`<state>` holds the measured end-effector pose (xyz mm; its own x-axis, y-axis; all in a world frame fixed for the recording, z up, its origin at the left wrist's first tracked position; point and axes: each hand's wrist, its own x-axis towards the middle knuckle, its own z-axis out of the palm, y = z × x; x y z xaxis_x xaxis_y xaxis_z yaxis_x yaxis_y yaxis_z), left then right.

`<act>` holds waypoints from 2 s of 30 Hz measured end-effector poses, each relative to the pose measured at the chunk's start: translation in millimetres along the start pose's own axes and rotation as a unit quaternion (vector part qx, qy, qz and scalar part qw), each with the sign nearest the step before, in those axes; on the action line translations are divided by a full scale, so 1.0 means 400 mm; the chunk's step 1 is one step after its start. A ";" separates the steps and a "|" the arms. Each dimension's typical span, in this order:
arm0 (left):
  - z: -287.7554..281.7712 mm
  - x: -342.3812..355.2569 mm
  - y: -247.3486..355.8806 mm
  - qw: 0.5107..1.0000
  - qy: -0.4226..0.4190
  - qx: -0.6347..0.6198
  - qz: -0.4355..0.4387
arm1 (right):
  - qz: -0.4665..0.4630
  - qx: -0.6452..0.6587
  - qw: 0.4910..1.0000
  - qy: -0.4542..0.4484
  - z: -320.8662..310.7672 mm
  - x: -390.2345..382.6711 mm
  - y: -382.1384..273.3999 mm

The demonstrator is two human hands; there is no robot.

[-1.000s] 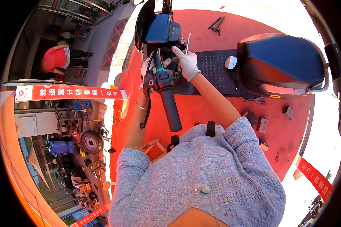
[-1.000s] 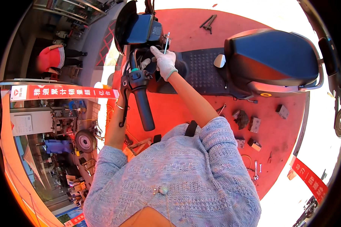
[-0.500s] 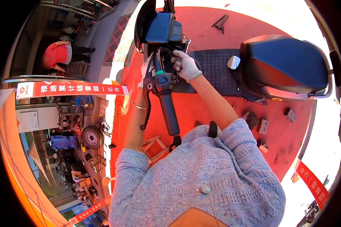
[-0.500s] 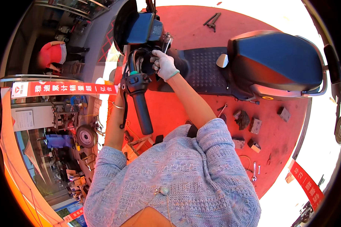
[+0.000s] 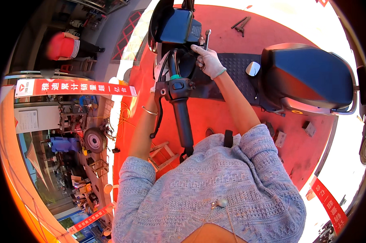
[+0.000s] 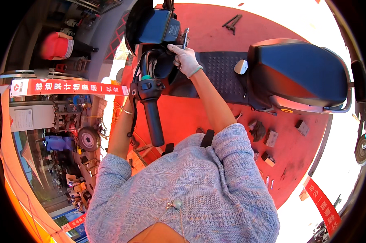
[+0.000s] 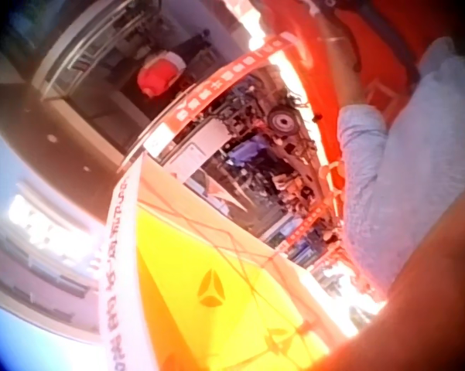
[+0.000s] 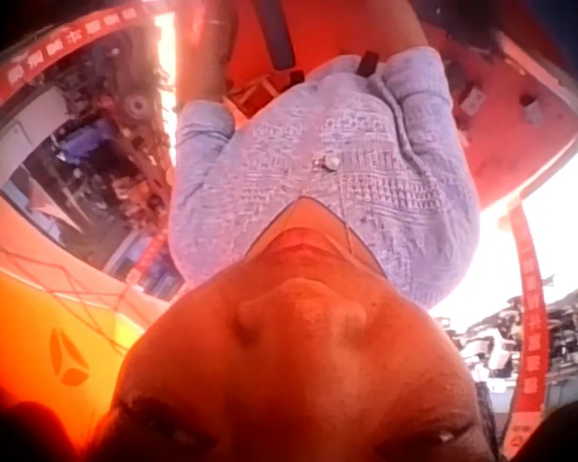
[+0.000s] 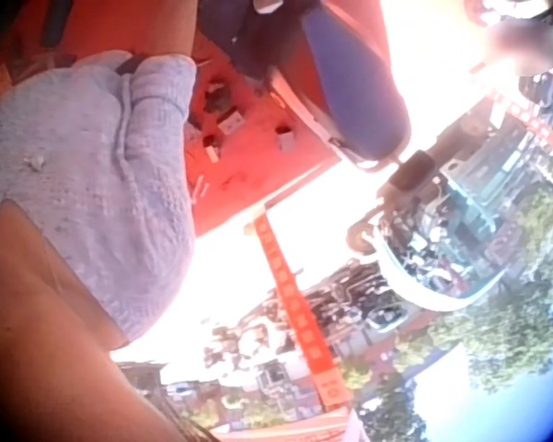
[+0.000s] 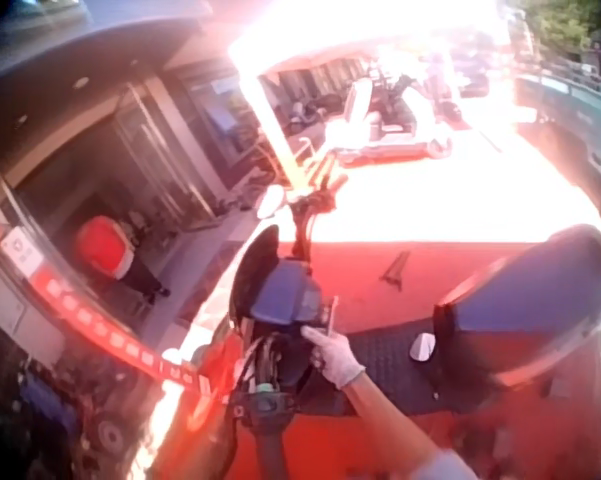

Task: The person repairs a scooter in a workshop, using a wrench to tighten bolts on the handlebars and a cordless drill to secure the floorboard. The person also adjusts the scooter's rearview mirror and manipulates the wiring near the handlebars.

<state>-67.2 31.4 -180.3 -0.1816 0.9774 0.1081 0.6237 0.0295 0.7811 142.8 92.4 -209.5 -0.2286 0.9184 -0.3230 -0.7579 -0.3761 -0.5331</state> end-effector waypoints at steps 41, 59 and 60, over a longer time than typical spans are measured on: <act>-0.008 0.084 0.166 0.974 -0.004 -0.212 0.081 | -0.319 -0.384 0.860 0.108 0.089 -0.008 0.041; -0.070 0.097 0.354 0.923 -0.011 0.133 0.362 | -0.308 -0.454 0.836 -0.027 0.097 -0.068 -0.069; -0.049 0.108 0.387 0.915 -0.063 0.141 0.374 | -0.313 -0.408 0.858 0.000 0.078 -0.074 -0.059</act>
<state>6.7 74.0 -42.6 0.4530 0.7626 0.4617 0.7126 -0.6209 0.3265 148.5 78.0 -162.9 0.0677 0.9717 0.2264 -0.0525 0.2300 -0.9718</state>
